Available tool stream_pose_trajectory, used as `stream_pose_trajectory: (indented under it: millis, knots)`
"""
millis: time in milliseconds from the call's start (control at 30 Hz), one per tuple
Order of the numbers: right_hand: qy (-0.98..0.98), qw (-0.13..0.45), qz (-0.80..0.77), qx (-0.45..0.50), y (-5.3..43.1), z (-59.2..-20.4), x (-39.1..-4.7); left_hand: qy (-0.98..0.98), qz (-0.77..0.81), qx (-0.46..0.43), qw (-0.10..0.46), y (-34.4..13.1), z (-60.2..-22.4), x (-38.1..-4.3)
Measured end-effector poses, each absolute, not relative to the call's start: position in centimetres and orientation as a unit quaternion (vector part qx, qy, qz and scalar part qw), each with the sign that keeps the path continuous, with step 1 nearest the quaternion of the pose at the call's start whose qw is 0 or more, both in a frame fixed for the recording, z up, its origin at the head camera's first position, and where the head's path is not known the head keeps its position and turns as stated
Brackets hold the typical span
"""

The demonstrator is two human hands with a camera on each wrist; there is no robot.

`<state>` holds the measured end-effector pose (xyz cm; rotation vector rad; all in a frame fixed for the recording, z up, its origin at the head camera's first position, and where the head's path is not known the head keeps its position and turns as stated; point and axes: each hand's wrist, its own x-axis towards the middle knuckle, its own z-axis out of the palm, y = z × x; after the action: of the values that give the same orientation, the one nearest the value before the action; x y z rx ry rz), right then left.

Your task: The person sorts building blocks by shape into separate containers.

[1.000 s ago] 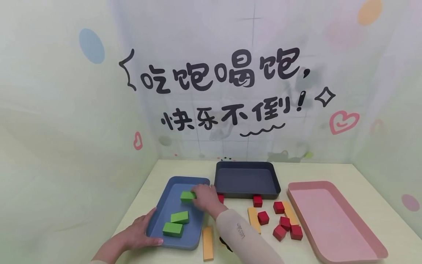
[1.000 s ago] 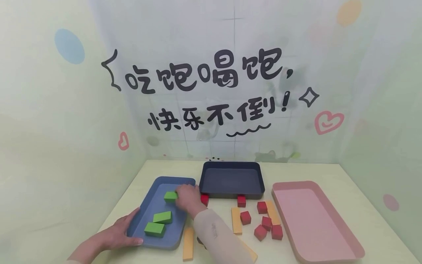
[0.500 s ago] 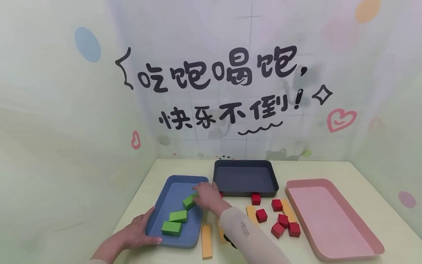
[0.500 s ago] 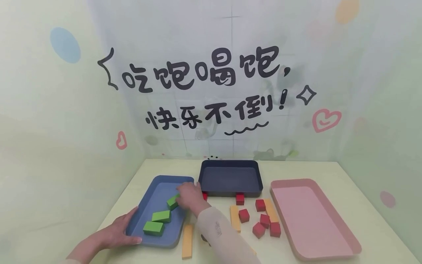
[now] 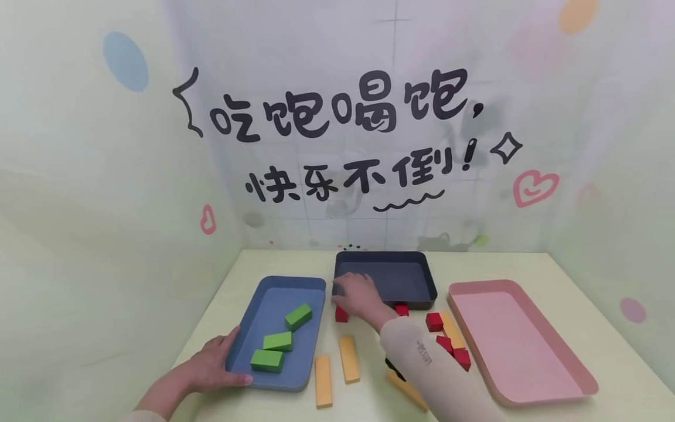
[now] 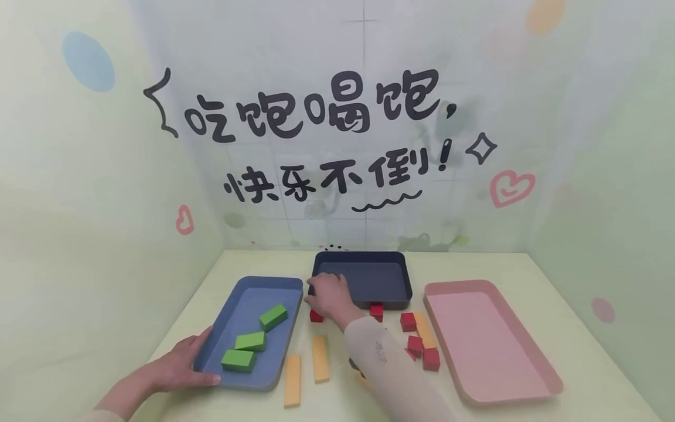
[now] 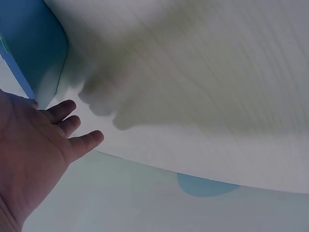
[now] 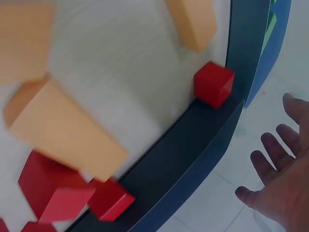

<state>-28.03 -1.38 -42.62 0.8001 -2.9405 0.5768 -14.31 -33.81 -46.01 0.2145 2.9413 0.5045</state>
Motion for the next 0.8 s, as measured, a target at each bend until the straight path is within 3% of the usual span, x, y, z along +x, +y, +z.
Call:
stream_pose_trajectory:
  millis: [467, 800]
  knots:
    - [-0.959, 0.006, 0.223, 0.175, 5.3, -43.2, -28.2, 0.983, 0.141, 0.119, 0.024, -32.8, -44.9, -16.8]
    - [-0.957, 0.027, 0.239, 0.162, 7.9, -43.5, -27.6, 0.983, 0.122, 0.130, 0.046, -29.7, -43.2, -20.6]
